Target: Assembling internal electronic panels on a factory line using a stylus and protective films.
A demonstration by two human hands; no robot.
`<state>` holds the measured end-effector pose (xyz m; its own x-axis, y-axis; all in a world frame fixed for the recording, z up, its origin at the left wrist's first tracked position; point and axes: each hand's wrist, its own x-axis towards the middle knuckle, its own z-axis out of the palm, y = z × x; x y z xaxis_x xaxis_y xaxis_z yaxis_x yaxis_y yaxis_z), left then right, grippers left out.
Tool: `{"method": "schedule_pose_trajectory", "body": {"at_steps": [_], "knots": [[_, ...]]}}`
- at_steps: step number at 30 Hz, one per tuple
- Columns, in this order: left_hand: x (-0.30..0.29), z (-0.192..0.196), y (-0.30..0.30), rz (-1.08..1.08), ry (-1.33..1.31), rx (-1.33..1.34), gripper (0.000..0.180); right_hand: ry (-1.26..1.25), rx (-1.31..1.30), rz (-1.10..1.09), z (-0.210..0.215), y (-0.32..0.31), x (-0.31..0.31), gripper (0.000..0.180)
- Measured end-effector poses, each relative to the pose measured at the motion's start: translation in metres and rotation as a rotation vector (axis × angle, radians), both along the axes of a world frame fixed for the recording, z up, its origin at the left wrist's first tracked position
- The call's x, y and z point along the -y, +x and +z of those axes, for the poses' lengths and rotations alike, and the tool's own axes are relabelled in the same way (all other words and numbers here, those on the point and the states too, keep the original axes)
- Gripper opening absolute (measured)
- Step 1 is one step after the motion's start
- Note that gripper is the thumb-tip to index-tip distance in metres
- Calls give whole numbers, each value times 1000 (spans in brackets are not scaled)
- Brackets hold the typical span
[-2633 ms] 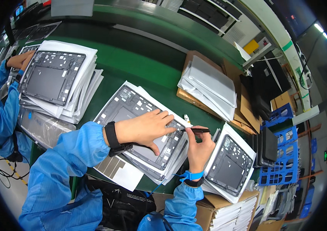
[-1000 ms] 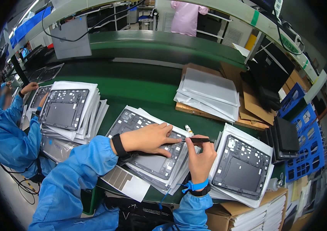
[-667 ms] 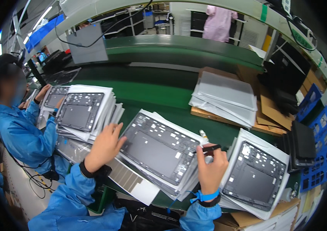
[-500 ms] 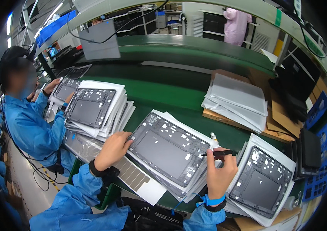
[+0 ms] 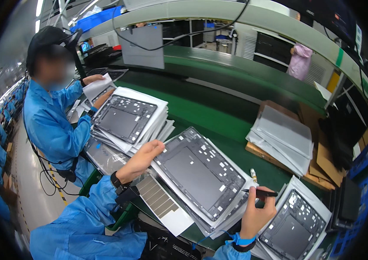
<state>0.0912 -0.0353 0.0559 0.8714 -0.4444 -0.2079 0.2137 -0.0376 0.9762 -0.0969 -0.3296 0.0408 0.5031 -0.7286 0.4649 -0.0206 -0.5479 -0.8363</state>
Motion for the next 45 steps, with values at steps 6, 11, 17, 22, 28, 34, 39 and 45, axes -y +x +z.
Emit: {"method": "schedule_pose_trajectory", "body": {"at_steps": [6,11,17,22,28,34,39,45], "knots": [[-95,35,49,260,-92,392,17,17,-14,4,5,-3,-3,15],[-188,53,109,396,-95,325,27,0,-7,12,7,-1,-4,15],[-248,23,157,529,97,375,29,15,11,26,3,0,-2,15],[-241,13,175,827,994,860,29,10,-25,21,5,0,-4,14],[-224,-4,174,830,1544,974,23,45,3,32,2,1,-3,13],[-232,15,157,847,1427,1116,41,37,4,54,6,6,-4,12],[-115,43,17,527,796,1466,15,-44,-63,-13,1,2,3,12],[-50,-32,-112,-514,514,1300,35,-28,-60,54,-1,9,-4,14]]}}
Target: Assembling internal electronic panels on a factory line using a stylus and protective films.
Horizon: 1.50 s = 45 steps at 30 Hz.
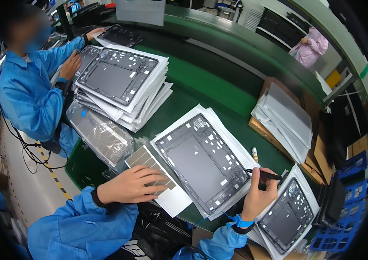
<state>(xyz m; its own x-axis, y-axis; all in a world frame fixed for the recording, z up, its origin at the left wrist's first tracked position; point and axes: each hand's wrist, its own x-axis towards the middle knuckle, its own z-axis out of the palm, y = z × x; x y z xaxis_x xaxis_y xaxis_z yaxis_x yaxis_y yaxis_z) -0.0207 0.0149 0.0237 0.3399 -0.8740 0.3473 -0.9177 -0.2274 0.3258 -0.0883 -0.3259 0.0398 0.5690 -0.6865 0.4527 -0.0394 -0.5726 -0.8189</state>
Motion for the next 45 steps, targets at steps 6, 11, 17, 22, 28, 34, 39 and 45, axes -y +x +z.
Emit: {"method": "schedule_pose_trajectory", "body": {"at_steps": [6,11,17,22,28,34,39,45], "knots": [[13,-41,-12,62,-37,-4,48,33,3,30,9,-6,-3,15],[11,-39,-7,93,-62,-66,59,-30,160,161,31,-58,-86,22],[12,-45,-4,80,-14,-104,54,72,11,345,-54,-77,-143,22],[11,-44,-5,48,-20,-112,51,20,-75,342,-68,-75,-146,23],[10,-44,-7,54,-11,-122,49,-81,-129,347,-64,-72,-148,26],[10,-43,-6,48,-9,-122,49,-173,-125,363,-61,-66,-148,25],[11,-41,-4,45,2,-129,49,-187,-89,344,-64,-63,-150,24],[13,-36,-1,43,4,-138,45,-53,-34,302,-69,-64,-151,19]]}}
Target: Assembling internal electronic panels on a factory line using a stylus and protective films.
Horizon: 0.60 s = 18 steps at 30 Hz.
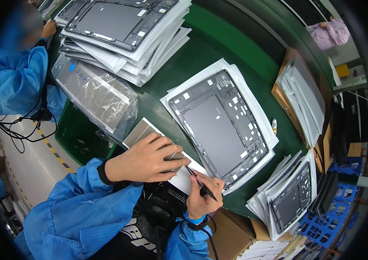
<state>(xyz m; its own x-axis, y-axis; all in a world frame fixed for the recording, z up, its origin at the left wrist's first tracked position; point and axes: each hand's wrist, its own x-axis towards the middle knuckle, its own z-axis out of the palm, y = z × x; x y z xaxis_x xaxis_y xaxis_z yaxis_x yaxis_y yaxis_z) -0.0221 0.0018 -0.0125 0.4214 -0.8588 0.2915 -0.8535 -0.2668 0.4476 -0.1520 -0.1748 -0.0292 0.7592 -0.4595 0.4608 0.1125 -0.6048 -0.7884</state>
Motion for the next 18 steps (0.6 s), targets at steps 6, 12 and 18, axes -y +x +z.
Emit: {"method": "schedule_pose_trajectory", "body": {"at_steps": [6,12,18], "knots": [[1,5,1,8,17,0,43,-3,-4,-12,2,-1,2,26],[2,4,-1,-4,34,4,44,-134,-33,30,12,-17,9,28],[3,-2,-5,-114,12,44,46,-82,-25,63,9,-21,11,28]]}}
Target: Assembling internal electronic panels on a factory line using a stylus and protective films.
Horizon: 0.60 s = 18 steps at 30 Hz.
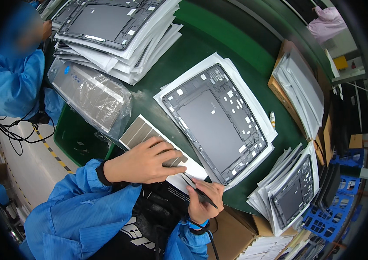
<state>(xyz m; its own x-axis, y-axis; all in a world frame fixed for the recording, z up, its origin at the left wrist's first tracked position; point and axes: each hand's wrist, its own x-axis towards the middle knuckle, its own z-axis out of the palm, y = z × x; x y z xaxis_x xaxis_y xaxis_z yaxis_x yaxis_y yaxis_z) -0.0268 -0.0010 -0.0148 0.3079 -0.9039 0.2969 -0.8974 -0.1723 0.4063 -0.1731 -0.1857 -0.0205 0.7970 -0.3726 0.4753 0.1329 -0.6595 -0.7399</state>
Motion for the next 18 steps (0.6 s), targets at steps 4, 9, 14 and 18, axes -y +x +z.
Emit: {"method": "schedule_pose_trajectory", "body": {"at_steps": [4,9,14,18], "knots": [[-1,3,1,-11,9,-33,47,37,7,-24,-4,-2,4,29],[-1,4,1,-1,19,-34,47,-20,-23,-3,1,0,4,28],[-1,4,0,-1,20,-36,47,-17,-10,20,1,4,4,26],[1,4,1,2,17,-32,46,-9,-16,14,2,5,5,26]]}}
